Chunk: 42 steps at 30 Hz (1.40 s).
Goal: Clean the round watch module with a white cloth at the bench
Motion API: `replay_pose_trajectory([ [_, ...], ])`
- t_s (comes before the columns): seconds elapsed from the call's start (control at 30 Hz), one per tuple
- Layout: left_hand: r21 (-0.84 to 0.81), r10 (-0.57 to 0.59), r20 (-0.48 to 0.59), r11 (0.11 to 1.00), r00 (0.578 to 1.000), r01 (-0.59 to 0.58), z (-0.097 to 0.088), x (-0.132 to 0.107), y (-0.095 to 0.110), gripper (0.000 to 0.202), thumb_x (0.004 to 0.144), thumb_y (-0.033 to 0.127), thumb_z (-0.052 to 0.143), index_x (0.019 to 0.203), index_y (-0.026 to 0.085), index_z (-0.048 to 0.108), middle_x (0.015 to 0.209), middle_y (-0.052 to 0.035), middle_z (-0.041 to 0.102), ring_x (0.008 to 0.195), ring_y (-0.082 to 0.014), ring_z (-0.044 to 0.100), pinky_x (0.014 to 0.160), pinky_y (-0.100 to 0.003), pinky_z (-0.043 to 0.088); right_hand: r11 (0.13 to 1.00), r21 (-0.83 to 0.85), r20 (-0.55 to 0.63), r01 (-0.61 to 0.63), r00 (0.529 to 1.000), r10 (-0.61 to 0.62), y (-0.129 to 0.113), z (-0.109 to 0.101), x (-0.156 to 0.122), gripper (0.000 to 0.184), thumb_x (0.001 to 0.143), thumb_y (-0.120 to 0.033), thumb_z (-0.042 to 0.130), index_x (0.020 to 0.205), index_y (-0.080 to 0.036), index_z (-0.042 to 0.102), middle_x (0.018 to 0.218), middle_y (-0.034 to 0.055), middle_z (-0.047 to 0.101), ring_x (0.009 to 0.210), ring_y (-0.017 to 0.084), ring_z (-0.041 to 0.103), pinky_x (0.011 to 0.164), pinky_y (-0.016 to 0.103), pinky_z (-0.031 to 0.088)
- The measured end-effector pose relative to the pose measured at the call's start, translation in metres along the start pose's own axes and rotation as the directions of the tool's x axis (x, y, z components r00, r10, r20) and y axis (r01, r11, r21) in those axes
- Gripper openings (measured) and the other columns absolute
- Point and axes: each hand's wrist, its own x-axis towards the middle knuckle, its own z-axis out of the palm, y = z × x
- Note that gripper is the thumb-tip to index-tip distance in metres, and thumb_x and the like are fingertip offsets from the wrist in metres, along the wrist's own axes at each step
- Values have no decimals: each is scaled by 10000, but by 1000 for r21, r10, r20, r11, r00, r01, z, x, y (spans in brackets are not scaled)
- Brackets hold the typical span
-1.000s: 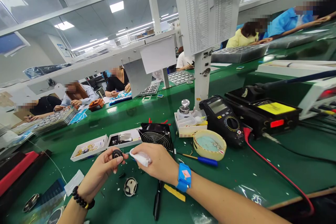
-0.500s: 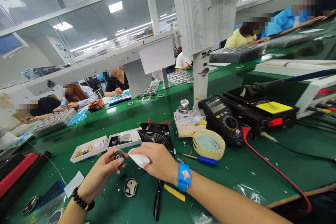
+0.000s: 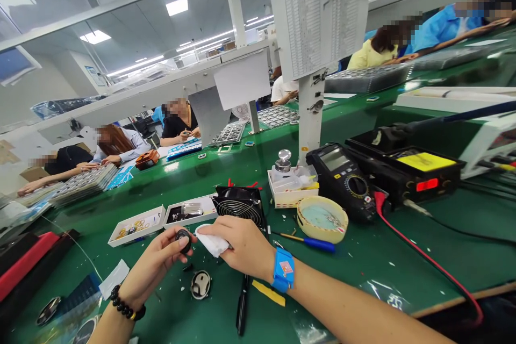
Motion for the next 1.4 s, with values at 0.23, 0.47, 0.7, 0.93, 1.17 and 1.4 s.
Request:
replay_pose_trajectory([
  [0.23,-17,-19,3,1000,1000,19,1,0,1,246,853,372,721,963,155,685,976,-58,632,808,-131,588,702,-223,480,999,-29,46,-34,998,35,-4,-2,1,514,814,-66,460,1270,-245,616,987,52,664,886,179,608,736,270,452],
  [0.47,-13,-28,3,1000,1000,28,-1,-1,-1,301,834,380,739,1050,175,701,865,-30,619,756,-128,576,692,-241,461,998,-61,54,-19,998,22,-3,-2,0,561,801,-55,466,1306,-269,586,1033,47,653,925,182,593,750,272,454],
  [0.7,18,-24,19,1000,1000,24,1,-1,0,343,819,400,750,1059,160,702,873,-42,611,755,-140,562,680,-258,449,995,-95,76,-13,997,20,-2,-1,0,602,790,-41,465,1329,-288,568,1045,42,656,929,177,596,746,266,450],
  [0.93,4,-30,7,1000,1000,30,0,0,-1,331,800,396,768,1025,167,689,862,-35,618,749,-138,564,685,-258,448,993,-117,88,3,996,7,-3,-1,-1,598,779,-43,468,1318,-278,579,1025,39,660,916,174,593,734,257,454],
  [1.17,45,-19,20,999,1000,18,-1,0,-2,287,845,376,727,1045,177,681,872,-33,612,769,-138,566,701,-256,453,994,-113,87,2,996,8,-3,-1,-1,586,780,-46,463,1305,-274,589,1034,45,658,905,178,600,721,266,449],
  [1.4,74,-23,9,997,1000,22,-2,2,-3,326,809,402,759,1035,178,692,872,-42,621,769,-154,582,699,-267,468,996,-91,79,11,997,-3,-3,-1,-1,600,780,-25,458,1315,-267,579,1055,44,658,924,171,605,749,266,462],
])
